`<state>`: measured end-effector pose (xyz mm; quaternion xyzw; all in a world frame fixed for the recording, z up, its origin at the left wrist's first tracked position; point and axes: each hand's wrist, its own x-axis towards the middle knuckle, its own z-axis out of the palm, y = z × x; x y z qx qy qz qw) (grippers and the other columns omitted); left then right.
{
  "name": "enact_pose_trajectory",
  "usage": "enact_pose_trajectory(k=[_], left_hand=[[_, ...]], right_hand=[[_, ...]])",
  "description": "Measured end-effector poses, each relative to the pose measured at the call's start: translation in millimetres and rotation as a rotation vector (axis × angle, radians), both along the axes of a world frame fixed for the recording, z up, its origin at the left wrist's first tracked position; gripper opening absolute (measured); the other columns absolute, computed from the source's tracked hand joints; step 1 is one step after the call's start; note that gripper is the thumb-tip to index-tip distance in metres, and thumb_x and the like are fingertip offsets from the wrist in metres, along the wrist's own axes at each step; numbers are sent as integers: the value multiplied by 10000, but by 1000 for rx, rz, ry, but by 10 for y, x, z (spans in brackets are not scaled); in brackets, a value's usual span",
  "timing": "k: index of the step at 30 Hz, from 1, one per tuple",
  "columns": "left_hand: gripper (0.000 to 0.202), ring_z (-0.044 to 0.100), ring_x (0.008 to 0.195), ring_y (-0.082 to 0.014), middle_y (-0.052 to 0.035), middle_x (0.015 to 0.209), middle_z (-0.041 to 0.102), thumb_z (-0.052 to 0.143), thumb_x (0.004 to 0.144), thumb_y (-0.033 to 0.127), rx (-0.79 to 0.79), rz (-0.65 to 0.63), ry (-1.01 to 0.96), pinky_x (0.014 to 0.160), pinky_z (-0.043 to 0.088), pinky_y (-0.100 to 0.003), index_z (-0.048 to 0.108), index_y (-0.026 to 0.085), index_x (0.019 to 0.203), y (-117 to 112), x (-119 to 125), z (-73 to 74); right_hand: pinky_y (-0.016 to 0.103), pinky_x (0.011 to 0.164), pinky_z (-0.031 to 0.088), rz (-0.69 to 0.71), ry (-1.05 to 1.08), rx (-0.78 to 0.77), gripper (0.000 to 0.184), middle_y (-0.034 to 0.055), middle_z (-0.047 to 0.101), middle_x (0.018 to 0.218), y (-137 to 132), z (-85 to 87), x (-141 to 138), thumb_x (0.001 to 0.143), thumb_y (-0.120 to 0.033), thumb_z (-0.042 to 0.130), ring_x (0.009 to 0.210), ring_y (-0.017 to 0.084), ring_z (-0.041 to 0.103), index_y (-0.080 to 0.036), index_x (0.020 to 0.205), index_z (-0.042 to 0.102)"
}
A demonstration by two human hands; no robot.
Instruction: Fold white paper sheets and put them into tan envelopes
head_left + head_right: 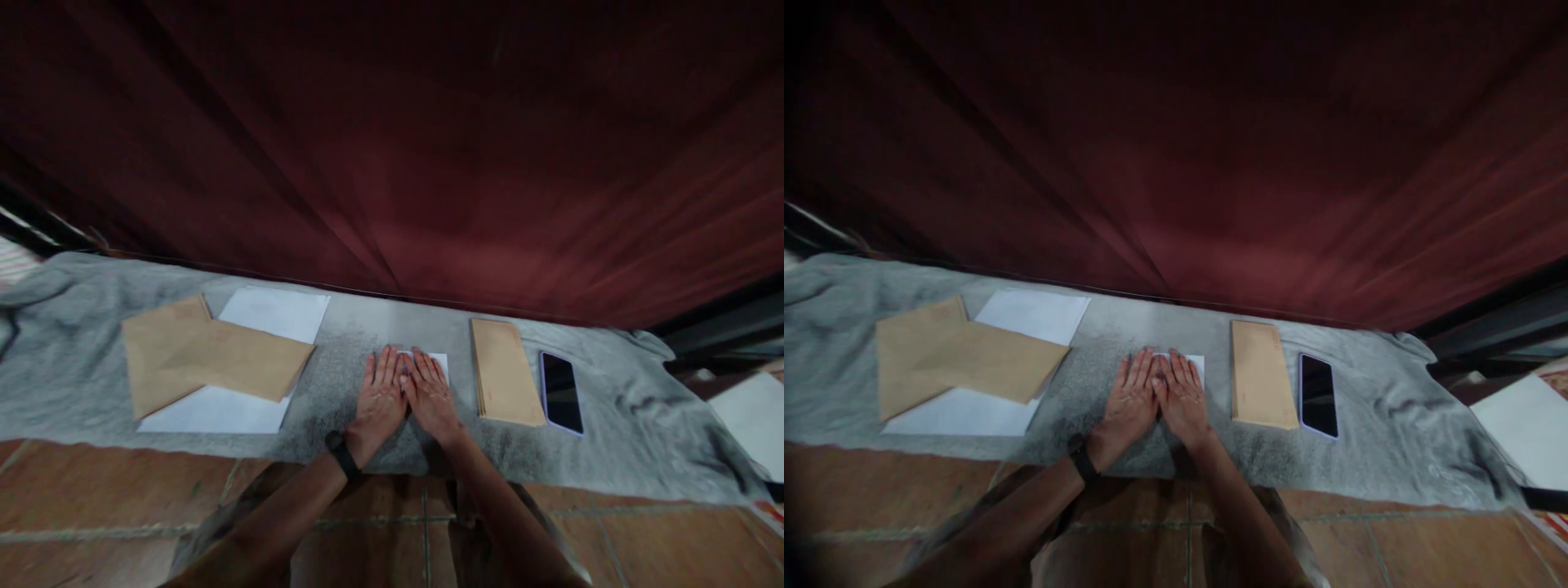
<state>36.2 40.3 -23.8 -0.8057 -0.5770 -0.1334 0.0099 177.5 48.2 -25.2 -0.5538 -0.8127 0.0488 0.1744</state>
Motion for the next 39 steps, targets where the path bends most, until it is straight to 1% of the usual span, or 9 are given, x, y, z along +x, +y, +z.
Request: enact_pose_trajectory(k=[3, 7, 14, 18, 24, 31, 34, 36, 39], left_hand=[[601, 223, 1555, -239, -176, 1631, 351, 271, 977, 141, 13, -97, -39, 1264, 254, -491, 296, 41, 1568, -40, -48, 0], [595, 252, 1546, -238, -176, 1630, 357, 313, 990, 201, -26, -130, -65, 1267, 259, -473, 306, 51, 1567, -101, -116, 7], [591, 264, 1541, -302, -170, 1639, 340, 416, 1008, 350, -59, -33, -42, 1243, 282, -502, 384, 122, 1552, -88, -132, 77], [632, 302, 1527, -313, -160, 1634, 348, 438, 1007, 470, -60, -34, -5, 1233, 287, -517, 401, 152, 1552, -56, -230, 89], [579, 314, 1522, -308, -85, 1636, 359, 389, 1024, 430, -43, -22, 78, 1215, 314, -519, 391, 219, 1564, -39, -368, 76], [578, 325, 1513, -336, -122, 1626, 361, 364, 1031, 436, -12, 1, 72, 1197, 327, -578, 407, 197, 1556, -51, -439, 18], [562, 317, 1516, -339, -151, 1619, 374, 367, 1032, 386, 41, 35, 38, 1204, 320, -580, 421, 154, 1542, -47, -444, 47], [551, 320, 1519, -313, -158, 1621, 375, 354, 1036, 347, 66, 5, -2, 1204, 348, -532, 412, 129, 1538, -76, -396, 93], [545, 351, 1509, -255, -157, 1625, 376, 344, 1042, 336, 56, -161, -67, 1191, 397, -433, 390, 115, 1538, -211, -244, 132]], right_hand=[[473, 1251, 253, 5, -8, -13, 520, 118, 378, 1621, 1, 2, 9, 1094, -348, 268, 1527, 231, 301, -130, 1528, 453], [472, 1253, 239, 23, -19, -17, 522, 114, 355, 1632, 2, -11, 13, 1096, -301, 217, 1534, 220, 282, -135, 1550, 415], [477, 1247, 234, 5, -76, 43, 493, 105, 350, 1637, 1, -39, 88, 1092, -302, 301, 1531, 235, 287, -168, 1552, 416], [487, 1234, 257, -28, -110, 77, 503, 117, 347, 1637, -2, -50, 158, 1077, -333, 396, 1524, 249, 298, -182, 1556, 409], [482, 1226, 269, -86, -124, 87, 544, 116, 340, 1642, -26, -52, 261, 1070, -417, 420, 1509, 279, 328, -190, 1564, 400], [473, 1209, 296, -123, -158, 70, 558, 122, 343, 1640, -73, -44, 392, 1063, -442, 427, 1488, 293, 364, -198, 1565, 402], [477, 1205, 301, -135, -159, 81, 560, 119, 337, 1644, -96, -56, 415, 1062, -447, 426, 1488, 291, 365, -209, 1568, 395], [474, 1204, 300, -140, -160, 85, 556, 118, 338, 1644, -107, -58, 414, 1065, -448, 417, 1487, 288, 366, -210, 1567, 396], [469, 1207, 296, -142, -165, 82, 553, 124, 339, 1643, -116, -46, 402, 1068, -444, 406, 1488, 290, 364, -199, 1564, 403]])
